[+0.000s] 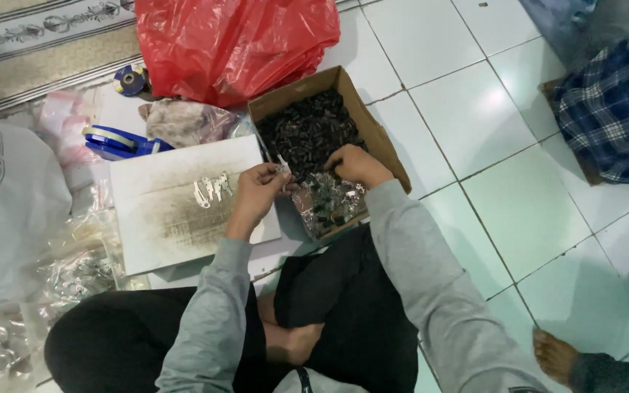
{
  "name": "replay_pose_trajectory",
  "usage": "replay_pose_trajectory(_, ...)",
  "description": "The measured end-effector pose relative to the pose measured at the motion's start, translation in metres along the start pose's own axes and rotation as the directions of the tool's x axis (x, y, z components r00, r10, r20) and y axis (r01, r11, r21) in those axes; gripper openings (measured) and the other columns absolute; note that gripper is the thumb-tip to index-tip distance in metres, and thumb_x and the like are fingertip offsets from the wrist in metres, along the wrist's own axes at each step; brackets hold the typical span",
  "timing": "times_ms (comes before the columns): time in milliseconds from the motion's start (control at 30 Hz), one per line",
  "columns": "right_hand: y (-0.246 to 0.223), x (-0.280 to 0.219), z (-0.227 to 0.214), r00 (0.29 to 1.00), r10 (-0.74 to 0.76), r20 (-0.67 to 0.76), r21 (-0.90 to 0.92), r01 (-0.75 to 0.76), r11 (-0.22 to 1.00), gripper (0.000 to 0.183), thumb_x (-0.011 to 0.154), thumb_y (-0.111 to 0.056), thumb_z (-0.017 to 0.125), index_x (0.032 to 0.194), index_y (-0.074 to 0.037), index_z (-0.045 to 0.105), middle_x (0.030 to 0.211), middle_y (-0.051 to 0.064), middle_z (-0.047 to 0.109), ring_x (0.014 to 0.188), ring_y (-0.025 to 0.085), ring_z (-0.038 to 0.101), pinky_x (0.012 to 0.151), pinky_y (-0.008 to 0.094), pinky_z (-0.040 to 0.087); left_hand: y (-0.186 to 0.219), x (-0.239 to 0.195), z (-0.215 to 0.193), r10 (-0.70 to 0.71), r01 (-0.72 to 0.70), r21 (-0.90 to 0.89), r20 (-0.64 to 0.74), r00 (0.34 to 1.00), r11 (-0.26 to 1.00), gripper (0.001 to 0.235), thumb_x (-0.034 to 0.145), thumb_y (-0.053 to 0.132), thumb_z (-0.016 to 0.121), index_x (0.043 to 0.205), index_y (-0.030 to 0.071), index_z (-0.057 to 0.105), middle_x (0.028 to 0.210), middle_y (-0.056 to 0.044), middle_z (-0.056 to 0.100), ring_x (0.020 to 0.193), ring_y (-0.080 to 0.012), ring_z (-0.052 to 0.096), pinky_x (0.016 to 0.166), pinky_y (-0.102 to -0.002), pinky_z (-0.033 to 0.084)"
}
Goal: Packaging small metal hardware components into individual plastic bags while sitting on the floor.
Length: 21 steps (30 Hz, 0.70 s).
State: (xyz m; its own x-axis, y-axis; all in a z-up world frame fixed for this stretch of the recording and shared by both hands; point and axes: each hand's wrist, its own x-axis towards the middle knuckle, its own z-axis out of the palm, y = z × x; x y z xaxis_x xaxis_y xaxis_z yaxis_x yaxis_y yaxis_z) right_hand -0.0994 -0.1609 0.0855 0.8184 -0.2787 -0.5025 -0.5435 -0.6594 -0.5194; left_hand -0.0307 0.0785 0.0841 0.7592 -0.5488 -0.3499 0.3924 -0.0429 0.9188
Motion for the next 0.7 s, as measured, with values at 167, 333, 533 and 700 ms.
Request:
replay_pose_trajectory(167,0.036,-0.026,0.003,0.998,0.059,0.029,-0.236,-0.051,0.971,0.036,0.081,-0.016,0.077,0.114,-0.002,0.079,0.111,0.025,0.075,0.103,0.044,0.072,0.084,0.053,0.061,0.004,-0.003,0.005,0.005,-0.004,0.090,-0.006,1.000,0.996,0.028,0.095,0.009,0.073,0.117,-0.007,0.069,0.100,-0.025,0.075,0.085,-0.0247,0.074,0.075,-0.038,0.065)
replay_pose_trajectory(333,0.095,0.014,0.067,0.960,-0.083,-0.267,-0.668,-0.122,0.734,0.021,0.077,-0.025,0.086,0.083,-0.007,0.075,0.079,0.013,0.075,0.072,0.027,0.073,0.058,0.040,0.061,-0.001,-0.009,0.016,0.043,-0.044,0.134,0.005,0.999,0.990,0.026,0.094,0.008,0.075,0.115,-0.005,0.071,0.098,-0.021,0.076,0.083,-0.0202,0.072,0.070,-0.033,0.063)
replay_pose_trajectory(533,0.070,0.013,0.038,0.999,0.022,0.039,-0.198,-0.014,0.980,0.025,0.088,-0.015,0.079,0.106,0.002,0.078,0.103,0.024,0.077,0.090,0.039,0.075,0.070,0.049,0.065,-0.010,-0.008,0.004,0.048,-0.049,0.096,0.011,0.999,0.994,0.027,0.096,0.009,0.073,0.117,-0.009,0.069,0.102,-0.027,0.074,0.089,-0.0265,0.073,0.072,-0.037,0.063)
replay_pose_trajectory(700,0.070,-0.007,0.013,0.977,0.162,0.139,0.169,-0.185,0.968,0.039,0.093,-0.022,0.072,0.121,0.005,0.071,0.124,0.027,0.070,0.095,0.039,0.075,0.078,0.048,0.066,-0.004,-0.010,0.006,0.053,-0.053,0.038,0.005,0.999,0.998,0.032,0.096,0.007,0.072,0.120,-0.013,0.066,0.102,-0.030,0.073,0.089,-0.0294,0.073,0.077,-0.041,0.064)
